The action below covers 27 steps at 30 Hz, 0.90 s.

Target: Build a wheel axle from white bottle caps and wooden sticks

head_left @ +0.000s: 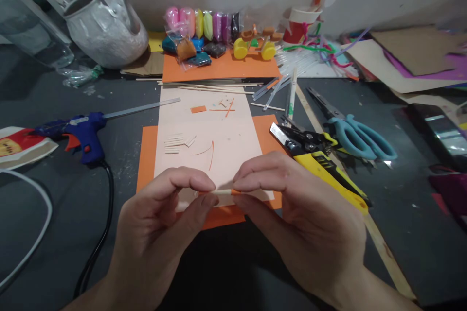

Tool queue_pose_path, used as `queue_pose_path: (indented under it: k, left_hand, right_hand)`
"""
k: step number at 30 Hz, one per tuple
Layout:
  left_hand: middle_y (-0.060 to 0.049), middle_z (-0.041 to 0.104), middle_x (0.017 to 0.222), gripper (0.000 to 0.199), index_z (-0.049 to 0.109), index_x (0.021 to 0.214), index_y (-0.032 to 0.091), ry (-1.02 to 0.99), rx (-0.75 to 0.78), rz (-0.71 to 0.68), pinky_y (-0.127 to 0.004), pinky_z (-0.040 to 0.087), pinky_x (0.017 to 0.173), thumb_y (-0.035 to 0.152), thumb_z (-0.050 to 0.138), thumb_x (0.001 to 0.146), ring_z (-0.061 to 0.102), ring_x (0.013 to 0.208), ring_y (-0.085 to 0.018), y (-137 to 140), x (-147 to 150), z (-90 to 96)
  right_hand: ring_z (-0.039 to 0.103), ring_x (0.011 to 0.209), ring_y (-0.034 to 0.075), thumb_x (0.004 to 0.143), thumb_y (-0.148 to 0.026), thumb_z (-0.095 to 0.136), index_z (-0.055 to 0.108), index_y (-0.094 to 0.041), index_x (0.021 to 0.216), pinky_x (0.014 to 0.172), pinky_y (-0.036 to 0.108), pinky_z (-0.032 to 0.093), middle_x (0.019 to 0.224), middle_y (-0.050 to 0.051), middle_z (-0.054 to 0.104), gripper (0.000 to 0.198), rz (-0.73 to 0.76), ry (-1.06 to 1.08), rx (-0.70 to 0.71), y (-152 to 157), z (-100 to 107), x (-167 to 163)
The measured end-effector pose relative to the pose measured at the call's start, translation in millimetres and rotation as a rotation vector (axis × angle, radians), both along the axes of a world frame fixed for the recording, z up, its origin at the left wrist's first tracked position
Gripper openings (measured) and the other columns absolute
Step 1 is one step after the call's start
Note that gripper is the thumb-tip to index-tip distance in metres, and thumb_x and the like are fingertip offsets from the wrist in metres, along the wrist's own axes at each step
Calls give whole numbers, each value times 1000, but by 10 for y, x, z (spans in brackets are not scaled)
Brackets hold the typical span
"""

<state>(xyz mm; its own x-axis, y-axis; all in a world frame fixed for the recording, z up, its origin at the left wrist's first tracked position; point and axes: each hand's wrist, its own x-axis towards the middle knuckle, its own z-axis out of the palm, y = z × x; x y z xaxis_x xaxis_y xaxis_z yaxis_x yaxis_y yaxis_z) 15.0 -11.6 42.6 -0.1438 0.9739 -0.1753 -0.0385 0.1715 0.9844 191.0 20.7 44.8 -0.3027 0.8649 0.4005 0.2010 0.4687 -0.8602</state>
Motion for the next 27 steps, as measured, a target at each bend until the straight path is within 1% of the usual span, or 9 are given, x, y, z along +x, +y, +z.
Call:
queue_pose_path:
  k: [4, 8, 13, 17, 19, 23, 27]
  left_hand:
    - [-4, 75, 89, 3, 76, 82, 25, 39, -11, -1, -19, 47, 54, 27, 78, 81, 68, 83, -19, 6, -8, 4]
    - [-5, 75, 90, 5, 77, 82, 24, 47, -12, -4, -21, 48, 54, 28, 78, 81, 68, 81, -20, 15, -2, 2]
    - [-3, 76, 89, 1, 77, 83, 24, 54, 27, -11, -21, 52, 61, 25, 77, 82, 68, 80, -18, 20, -3, 1]
    - [2, 76, 90, 13, 75, 86, 27, 56, 100, -66, -18, 55, 69, 15, 71, 86, 69, 82, -13, 34, -8, -24]
    - [4, 76, 91, 17, 74, 87, 28, 52, 115, -85, -15, 55, 72, 12, 69, 87, 69, 82, -11, 38, -10, -37]
    - [6, 76, 91, 19, 74, 88, 29, 45, 110, -88, -12, 55, 75, 10, 68, 88, 70, 84, -8, 34, -14, -38]
    - [7, 76, 91, 19, 74, 87, 30, 21, 99, -78, -11, 55, 74, 11, 69, 88, 70, 83, -7, 24, -19, -31]
  right_hand:
    - [65, 90, 12, 93, -6, 66, 69, -17, 95, 77, 25, 53, 94, 3, 68, 12, 6, 8, -23, 14, -3, -3]
    - [65, 91, 12, 93, -5, 65, 68, -17, 96, 79, 25, 54, 94, 2, 68, 13, 34, 41, -42, 15, -24, -2]
    - [65, 89, 12, 93, -4, 64, 68, -18, 97, 80, 25, 55, 93, 1, 68, 16, 62, 115, -153, 13, -36, -9]
    - [65, 84, 12, 93, -7, 67, 69, -19, 94, 78, 24, 55, 90, 1, 67, 12, 57, 168, -238, 10, -24, -28]
    - [65, 84, 11, 92, -9, 69, 70, -19, 94, 77, 23, 55, 91, 1, 67, 10, 52, 185, -256, 5, -25, -37]
    - [65, 86, 11, 93, -7, 67, 70, -18, 95, 77, 22, 55, 91, 1, 67, 11, 53, 193, -229, 0, -54, -49]
    - [66, 87, 12, 93, -6, 67, 70, -17, 96, 76, 24, 55, 91, 2, 67, 12, 60, 198, -193, -7, -87, -59]
